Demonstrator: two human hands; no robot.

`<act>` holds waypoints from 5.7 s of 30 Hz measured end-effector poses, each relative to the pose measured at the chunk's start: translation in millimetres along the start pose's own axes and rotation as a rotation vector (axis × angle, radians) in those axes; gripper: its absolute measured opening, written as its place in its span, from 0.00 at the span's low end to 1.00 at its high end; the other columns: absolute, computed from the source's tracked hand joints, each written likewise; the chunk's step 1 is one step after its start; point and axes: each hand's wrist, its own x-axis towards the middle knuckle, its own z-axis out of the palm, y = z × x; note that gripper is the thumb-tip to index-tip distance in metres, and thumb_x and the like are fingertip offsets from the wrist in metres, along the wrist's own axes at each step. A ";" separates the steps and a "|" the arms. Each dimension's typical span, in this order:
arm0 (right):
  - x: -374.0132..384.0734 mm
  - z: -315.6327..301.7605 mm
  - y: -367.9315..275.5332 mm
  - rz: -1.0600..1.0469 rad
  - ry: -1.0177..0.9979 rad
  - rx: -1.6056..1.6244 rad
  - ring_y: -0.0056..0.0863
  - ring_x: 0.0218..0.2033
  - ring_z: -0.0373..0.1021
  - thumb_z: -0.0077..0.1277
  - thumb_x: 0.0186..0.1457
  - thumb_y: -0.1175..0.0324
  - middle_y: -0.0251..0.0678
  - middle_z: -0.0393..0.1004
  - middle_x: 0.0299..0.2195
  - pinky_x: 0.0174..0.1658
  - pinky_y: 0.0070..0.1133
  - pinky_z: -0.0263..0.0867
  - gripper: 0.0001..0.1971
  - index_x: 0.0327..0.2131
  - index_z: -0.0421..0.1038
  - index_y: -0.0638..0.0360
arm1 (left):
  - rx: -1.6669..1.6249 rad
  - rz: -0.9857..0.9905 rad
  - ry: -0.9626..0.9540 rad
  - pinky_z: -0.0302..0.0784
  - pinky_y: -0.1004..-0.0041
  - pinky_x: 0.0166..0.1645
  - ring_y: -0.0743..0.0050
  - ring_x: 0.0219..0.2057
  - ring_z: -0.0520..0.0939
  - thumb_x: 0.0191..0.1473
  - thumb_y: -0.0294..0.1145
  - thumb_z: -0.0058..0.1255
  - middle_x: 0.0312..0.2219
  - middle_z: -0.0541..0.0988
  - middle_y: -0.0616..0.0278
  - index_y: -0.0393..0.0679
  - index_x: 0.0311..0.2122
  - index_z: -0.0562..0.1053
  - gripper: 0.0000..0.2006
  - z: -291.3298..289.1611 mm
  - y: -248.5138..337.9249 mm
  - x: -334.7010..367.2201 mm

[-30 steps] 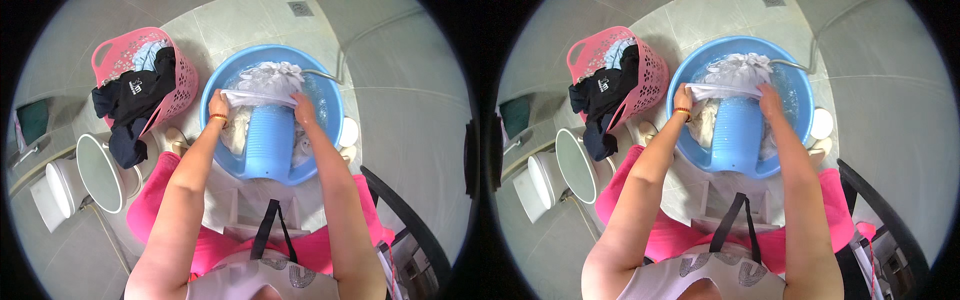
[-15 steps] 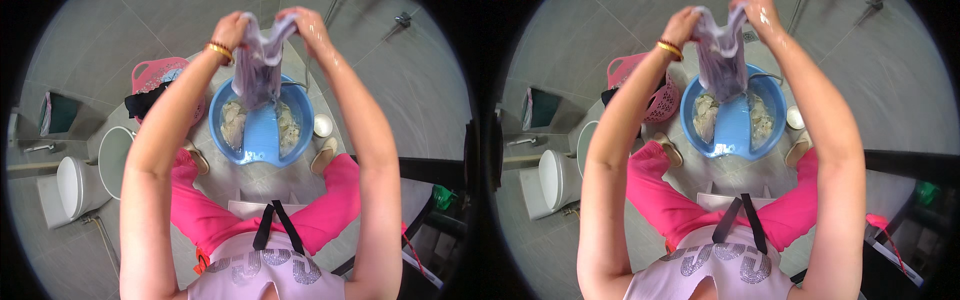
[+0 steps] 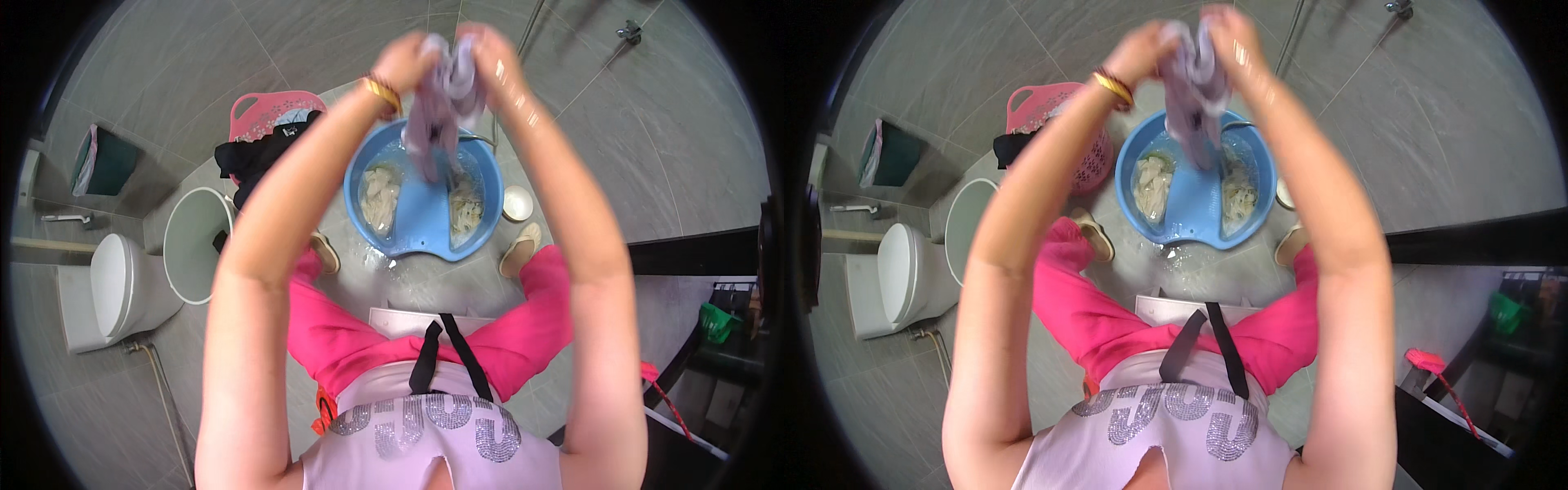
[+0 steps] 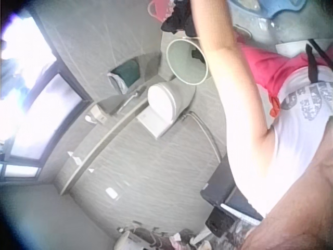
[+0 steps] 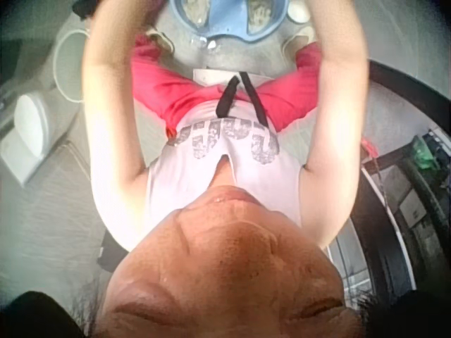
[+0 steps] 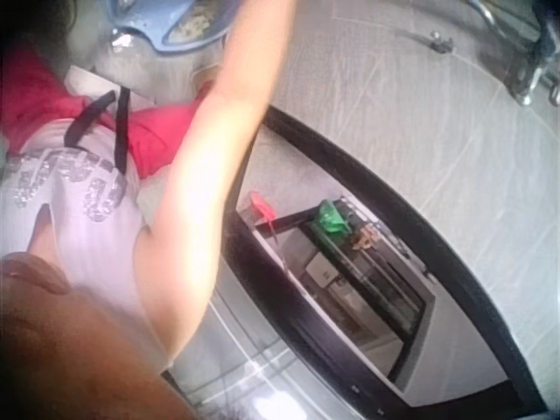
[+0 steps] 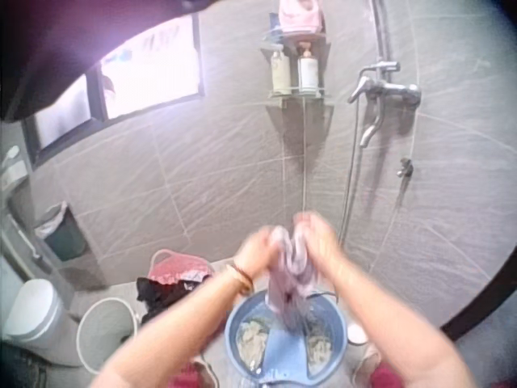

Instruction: The person washes several pieces of clothing by hand in a blue basin, scrubbing them against a washboard and rinsing them in water.

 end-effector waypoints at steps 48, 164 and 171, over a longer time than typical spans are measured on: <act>-204.7 1.6 125.4 0.663 0.088 0.152 0.25 0.31 0.72 0.51 0.42 0.77 0.36 0.75 0.31 0.35 0.21 0.67 0.15 0.38 0.71 0.65 | -0.078 -0.365 -0.110 0.74 0.73 0.42 0.67 0.38 0.78 0.49 0.27 0.49 0.38 0.76 0.54 0.46 0.54 0.63 0.24 120.6 -181.3 -208.1; -231.0 51.6 252.5 0.428 -0.588 -0.143 0.30 0.32 0.68 0.45 0.50 0.74 0.36 0.71 0.31 0.37 0.25 0.65 0.06 0.33 0.69 0.60 | 0.651 -0.088 -0.610 0.64 0.66 0.43 0.66 0.40 0.70 0.47 0.32 0.44 0.32 0.72 0.64 0.47 0.29 0.72 0.06 170.1 -213.9 -264.4; -193.1 42.8 360.3 0.221 -0.565 -0.764 0.45 0.36 0.66 0.38 0.51 0.70 0.47 0.69 0.32 0.41 0.34 0.62 0.08 0.28 0.67 0.61 | 0.538 -0.192 -0.454 0.65 0.65 0.39 0.65 0.40 0.69 0.46 0.33 0.45 0.31 0.71 0.65 0.47 0.29 0.70 0.05 193.8 -226.6 -264.5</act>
